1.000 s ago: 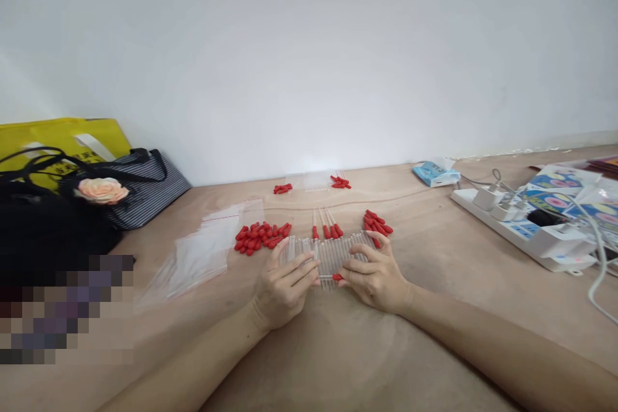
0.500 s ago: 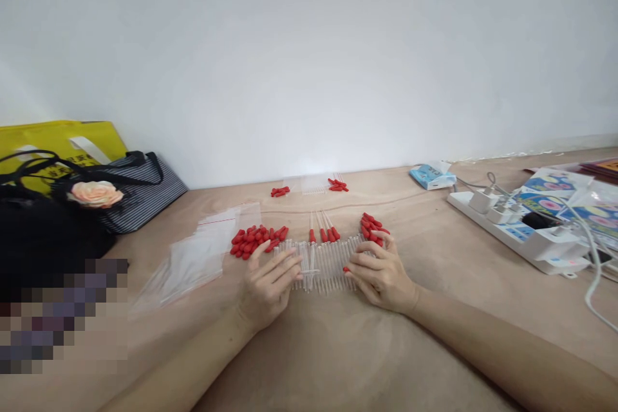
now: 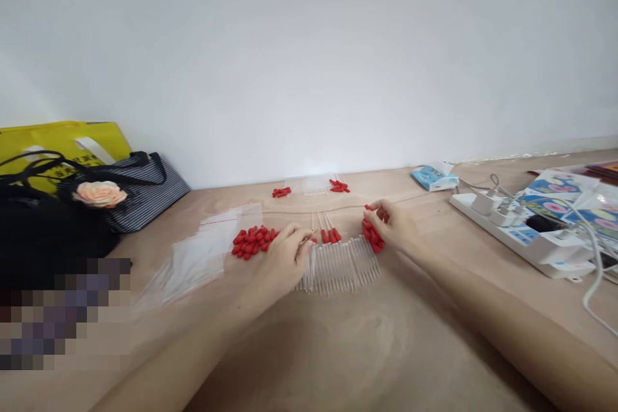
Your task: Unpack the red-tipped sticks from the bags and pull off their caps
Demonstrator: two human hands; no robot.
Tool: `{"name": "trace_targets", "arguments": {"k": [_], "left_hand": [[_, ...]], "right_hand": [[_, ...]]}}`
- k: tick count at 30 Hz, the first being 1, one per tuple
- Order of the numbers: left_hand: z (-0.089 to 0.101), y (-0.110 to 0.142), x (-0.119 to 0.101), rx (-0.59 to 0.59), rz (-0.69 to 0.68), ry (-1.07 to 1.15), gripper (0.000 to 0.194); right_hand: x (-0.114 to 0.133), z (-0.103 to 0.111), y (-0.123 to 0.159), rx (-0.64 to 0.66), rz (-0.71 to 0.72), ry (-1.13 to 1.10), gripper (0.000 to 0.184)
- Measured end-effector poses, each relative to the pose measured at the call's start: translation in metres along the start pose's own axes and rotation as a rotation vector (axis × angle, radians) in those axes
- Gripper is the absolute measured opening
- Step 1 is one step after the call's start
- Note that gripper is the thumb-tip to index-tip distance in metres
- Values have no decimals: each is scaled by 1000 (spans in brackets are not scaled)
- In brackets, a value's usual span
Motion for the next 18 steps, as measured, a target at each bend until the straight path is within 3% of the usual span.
{"name": "trace_targets", "arguments": {"k": [3,6,8,12,18], "left_hand": [[-6,-16,-4,174,123,-27,18],[-16,-24,-7,286,173,-138,16],[-22,-25,-9,302,167,-231,10],[-30,-22,-14,339,163,-356,17],[-35,-24,-16,415,238,-394,7]], "right_hand": [[-11,9,-30,112,-222,17,25],[-21,11,-48,183,-330,85,24],[-28,7,-51,215,-362,112,24],[-39,-5,-47,272,-387,152,23],[-47,-15,-47,326,-396,207,28]]}}
Point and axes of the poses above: each hand's wrist, its own y-axis away from the middle knuckle, its own z-axis out of the back of the hand, x = y × z, the point moved 1 cm from there along -y, towards the middle knuckle, and after that the axes turned 3 degrees about x, right-handed, at the moved point
